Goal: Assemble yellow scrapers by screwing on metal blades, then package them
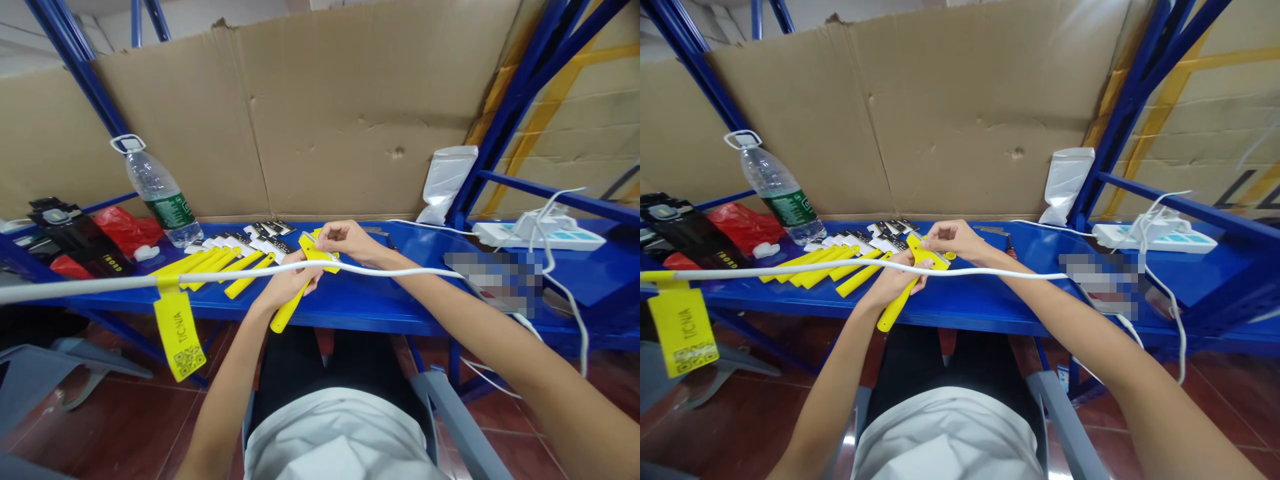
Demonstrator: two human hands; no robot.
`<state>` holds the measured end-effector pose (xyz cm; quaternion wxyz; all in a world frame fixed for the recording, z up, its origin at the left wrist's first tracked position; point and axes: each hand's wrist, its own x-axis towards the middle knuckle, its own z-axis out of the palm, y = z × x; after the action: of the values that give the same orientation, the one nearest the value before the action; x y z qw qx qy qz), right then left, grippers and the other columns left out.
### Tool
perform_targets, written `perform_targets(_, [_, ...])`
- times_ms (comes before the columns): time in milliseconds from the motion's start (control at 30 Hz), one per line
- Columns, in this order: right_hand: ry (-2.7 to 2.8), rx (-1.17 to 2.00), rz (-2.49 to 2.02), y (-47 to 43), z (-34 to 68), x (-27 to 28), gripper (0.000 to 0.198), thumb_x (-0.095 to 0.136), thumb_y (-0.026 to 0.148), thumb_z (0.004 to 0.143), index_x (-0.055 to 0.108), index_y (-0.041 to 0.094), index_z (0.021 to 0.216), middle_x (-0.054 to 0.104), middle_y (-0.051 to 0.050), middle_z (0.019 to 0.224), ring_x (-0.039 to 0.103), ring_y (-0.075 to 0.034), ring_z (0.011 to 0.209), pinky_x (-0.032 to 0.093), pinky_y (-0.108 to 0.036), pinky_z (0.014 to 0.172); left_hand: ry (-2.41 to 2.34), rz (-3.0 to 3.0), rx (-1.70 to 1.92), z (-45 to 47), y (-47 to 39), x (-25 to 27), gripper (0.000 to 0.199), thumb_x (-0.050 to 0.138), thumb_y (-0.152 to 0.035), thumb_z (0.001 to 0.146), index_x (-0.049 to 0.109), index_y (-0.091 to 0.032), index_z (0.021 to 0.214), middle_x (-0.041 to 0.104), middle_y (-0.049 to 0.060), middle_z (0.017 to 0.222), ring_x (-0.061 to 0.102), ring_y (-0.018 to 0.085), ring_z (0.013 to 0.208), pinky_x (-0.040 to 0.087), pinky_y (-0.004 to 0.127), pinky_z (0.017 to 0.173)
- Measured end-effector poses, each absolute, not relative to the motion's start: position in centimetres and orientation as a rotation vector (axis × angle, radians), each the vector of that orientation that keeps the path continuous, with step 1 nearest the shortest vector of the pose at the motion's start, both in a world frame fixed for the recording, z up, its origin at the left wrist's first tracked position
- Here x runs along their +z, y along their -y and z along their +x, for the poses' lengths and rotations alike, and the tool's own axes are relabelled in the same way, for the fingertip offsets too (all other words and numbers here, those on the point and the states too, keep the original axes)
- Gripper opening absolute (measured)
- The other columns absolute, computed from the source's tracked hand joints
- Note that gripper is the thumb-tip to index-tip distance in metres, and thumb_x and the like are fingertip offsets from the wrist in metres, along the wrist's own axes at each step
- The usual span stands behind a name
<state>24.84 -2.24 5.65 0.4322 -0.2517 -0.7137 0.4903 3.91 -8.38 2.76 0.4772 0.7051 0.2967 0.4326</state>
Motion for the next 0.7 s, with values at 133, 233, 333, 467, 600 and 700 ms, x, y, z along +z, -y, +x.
perform_targets(133, [1.829, 1.22, -0.618, 2.13, 24.93, 5.6, 0.049, 0.102, 0.062, 0.072, 0.078, 0.02, 0.082, 0.076, 0.0, 0.082, 0.064, -0.014, 0.074, 0.049, -0.029, 0.07, -0.708, 1.725, 1.054, 3.9, 8.46, 2.83, 0.049, 0.084, -0.061, 0.096, 0.058, -0.02, 0.088, 0.061, -0.003, 0.064, 0.051, 0.008, 0.044, 0.038, 0.024, 0.046])
perform_targets(233, [1.878, 1.192, -0.631, 2.13, 24.97, 5.47, 0.046, 0.1, 0.062, 0.075, 0.082, 0.021, 0.087, 0.078, -0.001, 0.087, 0.066, -0.016, 0.078, 0.05, -0.03, 0.071, -0.704, 1.702, 1.049, 3.93, 8.41, 2.79, 0.048, 0.083, -0.061, 0.097, 0.058, -0.02, 0.092, 0.061, -0.003, 0.065, 0.05, 0.008, 0.044, 0.037, 0.025, 0.047])
perform_targets(333, [1.884, 1.147, -0.619, 2.25, 24.97, 5.41, 0.04, 0.1, 0.058, 0.077, 0.084, 0.023, 0.085, 0.081, -0.004, 0.1, 0.07, -0.019, 0.09, 0.054, -0.033, 0.081, -0.688, 1.659, 1.037, 4.02, 8.3, 2.74, 0.046, 0.083, -0.059, 0.097, 0.059, -0.02, 0.094, 0.061, -0.003, 0.065, 0.051, 0.009, 0.045, 0.037, 0.025, 0.047])
perform_targets(467, [1.878, 1.089, -0.554, 2.43, 24.82, 5.47, 0.038, 0.099, 0.056, 0.078, 0.082, 0.022, 0.075, 0.079, -0.007, 0.112, 0.072, -0.022, 0.104, 0.055, -0.039, 0.096, -0.707, 1.622, 1.036, 4.16, 8.25, 2.72, 0.041, 0.084, -0.052, 0.096, 0.06, -0.019, 0.095, 0.062, -0.003, 0.065, 0.051, 0.009, 0.045, 0.038, 0.025, 0.047])
perform_targets(600, [1.847, 1.105, -0.564, 2.27, 24.67, 5.44, 0.042, 0.101, 0.056, 0.075, 0.078, 0.021, 0.071, 0.077, -0.007, 0.112, 0.07, -0.021, 0.101, 0.055, -0.04, 0.097, -0.735, 1.604, 1.022, 4.14, 8.11, 2.48, 0.038, 0.085, -0.048, 0.096, 0.06, -0.019, 0.095, 0.063, -0.003, 0.067, 0.052, 0.009, 0.046, 0.041, 0.024, 0.047])
perform_targets(700, [1.829, 1.108, -0.561, 1.89, 24.87, 5.41, 0.041, 0.102, 0.053, 0.075, 0.078, 0.02, 0.071, 0.077, -0.006, 0.111, 0.069, -0.02, 0.098, 0.054, -0.04, 0.096, -0.761, 1.61, 1.017, 4.08, 7.86, 2.15, 0.041, 0.082, -0.054, 0.1, 0.062, -0.019, 0.097, 0.065, -0.001, 0.07, 0.052, 0.009, 0.046, 0.042, 0.023, 0.045])
